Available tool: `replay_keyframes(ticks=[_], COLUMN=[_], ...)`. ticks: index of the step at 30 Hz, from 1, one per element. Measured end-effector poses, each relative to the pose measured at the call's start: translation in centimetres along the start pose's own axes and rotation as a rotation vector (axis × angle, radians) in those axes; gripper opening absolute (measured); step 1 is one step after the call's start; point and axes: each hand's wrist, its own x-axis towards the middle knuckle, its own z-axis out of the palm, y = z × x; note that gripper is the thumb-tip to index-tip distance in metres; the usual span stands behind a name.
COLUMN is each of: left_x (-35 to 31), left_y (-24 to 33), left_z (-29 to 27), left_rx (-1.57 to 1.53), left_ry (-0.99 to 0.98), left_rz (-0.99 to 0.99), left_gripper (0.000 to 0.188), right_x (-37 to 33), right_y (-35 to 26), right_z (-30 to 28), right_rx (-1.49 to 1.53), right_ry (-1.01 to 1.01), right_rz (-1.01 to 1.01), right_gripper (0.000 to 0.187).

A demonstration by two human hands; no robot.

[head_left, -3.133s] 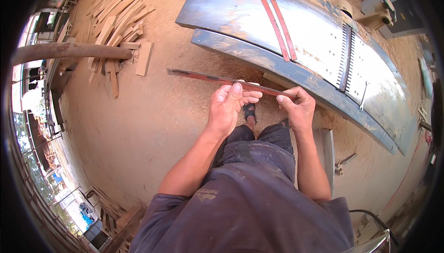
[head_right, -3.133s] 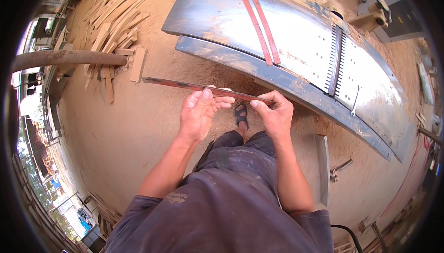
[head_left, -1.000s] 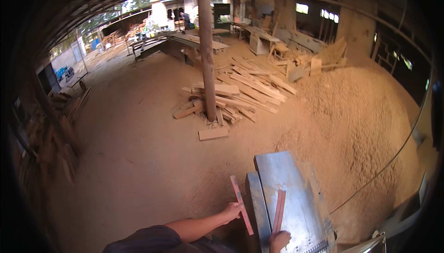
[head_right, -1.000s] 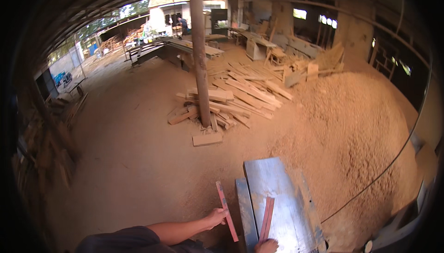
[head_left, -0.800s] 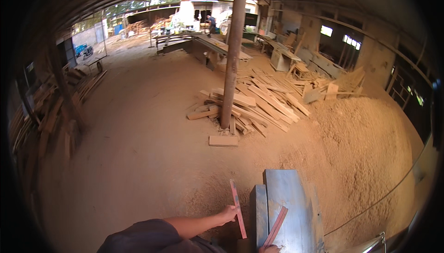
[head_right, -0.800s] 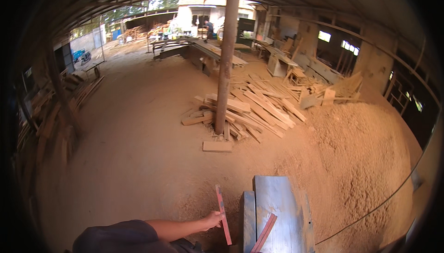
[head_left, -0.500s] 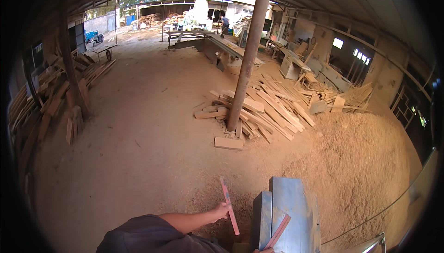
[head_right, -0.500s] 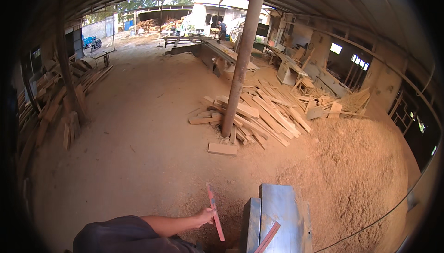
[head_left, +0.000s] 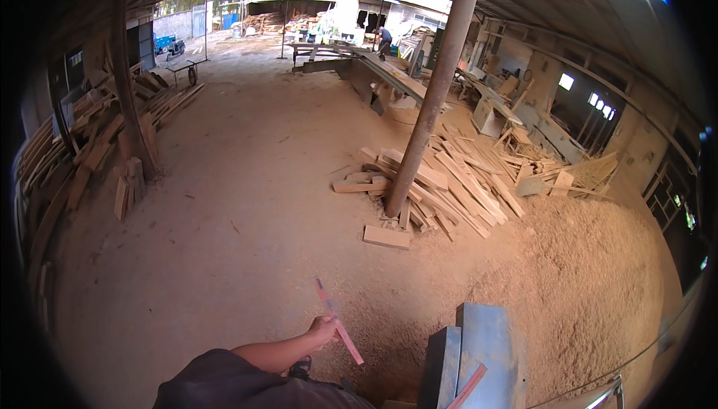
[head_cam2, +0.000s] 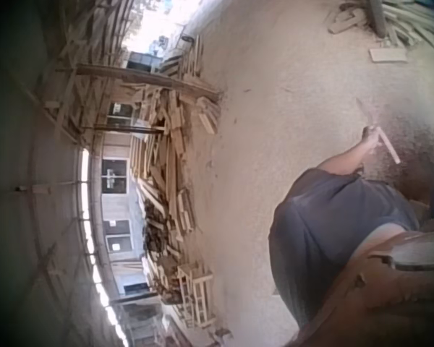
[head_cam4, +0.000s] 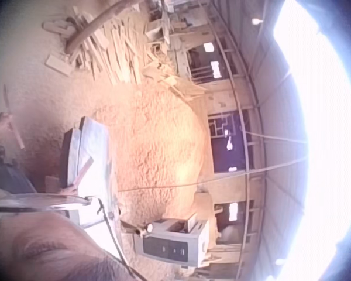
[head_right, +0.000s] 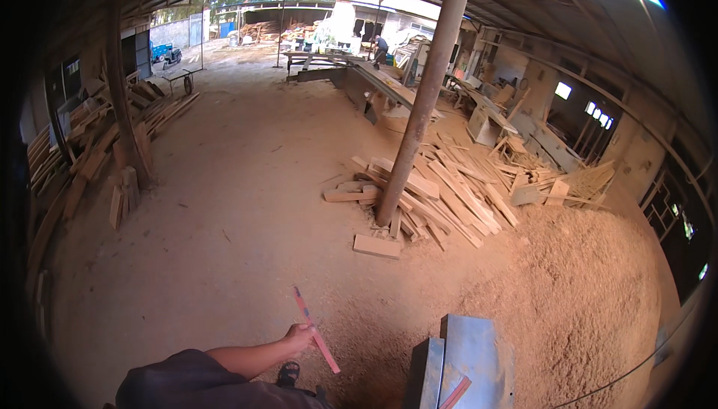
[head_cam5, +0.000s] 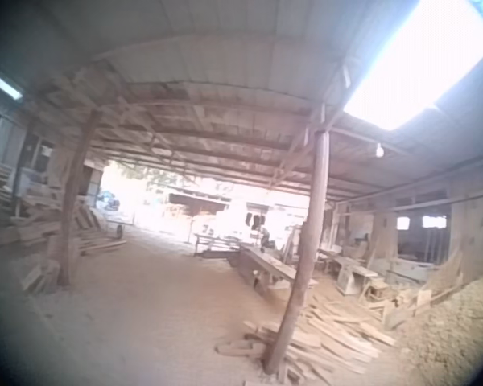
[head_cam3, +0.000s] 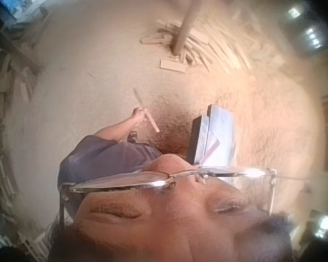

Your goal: The person uses a wrench to tighten bolts on a metal machine table, then picks up thin red strips and walks through a workshop carrying a power tool.

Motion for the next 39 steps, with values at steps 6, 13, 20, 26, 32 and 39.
replay_keyframes(ticks=[6, 13, 20, 26, 32, 39], left_x=[0.9, 1.3, 2.5, 3.5, 3.8, 7.6], left_y=[-0.2, 0.3, 1.5, 1.8, 3.0, 5.9], left_z=[-4.7, -8.3, -11.3, -16.2, -20.4, -20.7], left_rx=[-0.121, -0.123, -0.177, -0.391, -0.298, -0.276], left_ry=[0.057, 0.11, 0.142, 0.109, 0.124, 0.045], left_rz=[0.004, 0.01, -0.041, -0.006, -0.037, -0.033], left_gripper=[0.029, 0.029, 0.029, 0.026, 0.024, 0.021], right_x=[0.7, 1.6, 2.2, 5.0, 4.8, 1.0], right_y=[-1.3, -2.4, -1.8, -1.4, -4.3, -18.0], right_z=[-1.3, -2.4, -3.3, -3.1, -4.4, -6.7], right_rx=[0.027, 0.106, 0.28, 0.945, 1.551, 1.64], right_ry=[-0.099, -0.221, -0.324, -0.477, -0.689, -0.992], right_rz=[0.02, 0.067, 0.211, 0.563, 0.913, 0.504], right_gripper=[0.015, 0.01, 0.005, 0.003, 0.006, 0.023])
